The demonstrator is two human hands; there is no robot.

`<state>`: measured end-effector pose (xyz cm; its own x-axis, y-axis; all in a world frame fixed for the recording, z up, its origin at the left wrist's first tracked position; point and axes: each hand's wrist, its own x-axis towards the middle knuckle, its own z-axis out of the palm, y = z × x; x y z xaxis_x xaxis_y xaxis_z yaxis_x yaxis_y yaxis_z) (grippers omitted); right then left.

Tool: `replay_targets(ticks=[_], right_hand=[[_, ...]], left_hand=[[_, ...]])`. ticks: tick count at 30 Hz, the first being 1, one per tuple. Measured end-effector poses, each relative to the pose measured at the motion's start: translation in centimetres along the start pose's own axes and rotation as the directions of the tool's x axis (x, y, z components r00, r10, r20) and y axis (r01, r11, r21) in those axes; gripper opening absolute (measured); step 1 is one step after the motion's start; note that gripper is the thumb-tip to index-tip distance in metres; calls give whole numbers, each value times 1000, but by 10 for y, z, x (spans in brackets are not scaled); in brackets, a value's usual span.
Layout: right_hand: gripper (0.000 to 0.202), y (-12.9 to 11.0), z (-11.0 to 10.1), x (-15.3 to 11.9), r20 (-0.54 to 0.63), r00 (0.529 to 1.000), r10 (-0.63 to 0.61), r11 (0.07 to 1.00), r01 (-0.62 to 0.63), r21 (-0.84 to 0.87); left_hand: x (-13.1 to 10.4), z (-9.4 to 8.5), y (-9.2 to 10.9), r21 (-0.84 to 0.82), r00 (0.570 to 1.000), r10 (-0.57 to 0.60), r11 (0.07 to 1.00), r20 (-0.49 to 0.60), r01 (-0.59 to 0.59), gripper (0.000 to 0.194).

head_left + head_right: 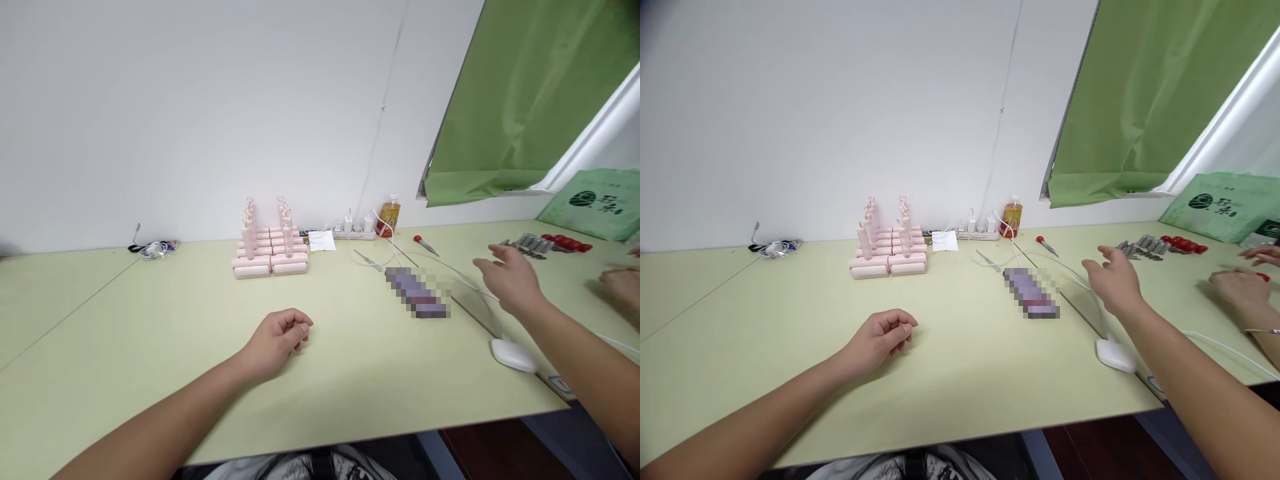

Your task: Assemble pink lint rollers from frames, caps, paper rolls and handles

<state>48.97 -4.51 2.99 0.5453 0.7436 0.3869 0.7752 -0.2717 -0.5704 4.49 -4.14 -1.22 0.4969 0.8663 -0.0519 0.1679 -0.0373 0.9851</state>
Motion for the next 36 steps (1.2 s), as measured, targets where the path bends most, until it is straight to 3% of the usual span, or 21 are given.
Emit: replay_targets(ticks=[3, 6, 9, 11, 12, 15, 20, 25, 36], right_hand=[[53, -35, 10, -17, 2, 1000, 20, 986, -20, 167], [36, -87, 27, -46, 89, 974, -208, 924, 166, 345], [31, -130, 45, -74, 252, 847, -468, 883, 436, 173], [37, -145, 60, -86, 391, 773, -500, 832, 554, -29], [40, -147, 68, -91, 433, 767, -473, 810, 572, -128], [49, -140, 97, -98, 410, 846, -340, 774, 500, -390], [58, -121, 130, -90, 434, 874, -218, 805, 413, -426], [61, -111, 133, -72, 400, 910, -112, 846, 298, -442], [58, -113, 140, -51, 373, 912, -170, 851, 327, -410]], left_hand=[[3, -2, 2, 17, 1000, 10, 1000, -17, -10, 27], [8, -10, 6, 64, 997, 31, 998, -73, -27, 24], [15, -25, 9, 76, 985, 39, 997, -170, -27, 24], [19, -34, 9, 47, 972, 29, 999, -235, -18, 24], [20, -38, 9, 32, 965, 24, 999, -263, -16, 23], [20, -43, 8, 22, 954, 30, 999, -299, -24, 22], [15, -34, 8, 79, 971, 69, 995, -227, -53, 24], [15, -28, 4, 105, 978, 80, 993, -195, -60, 25], [17, -27, -2, 116, 978, 73, 992, -196, -51, 21]])
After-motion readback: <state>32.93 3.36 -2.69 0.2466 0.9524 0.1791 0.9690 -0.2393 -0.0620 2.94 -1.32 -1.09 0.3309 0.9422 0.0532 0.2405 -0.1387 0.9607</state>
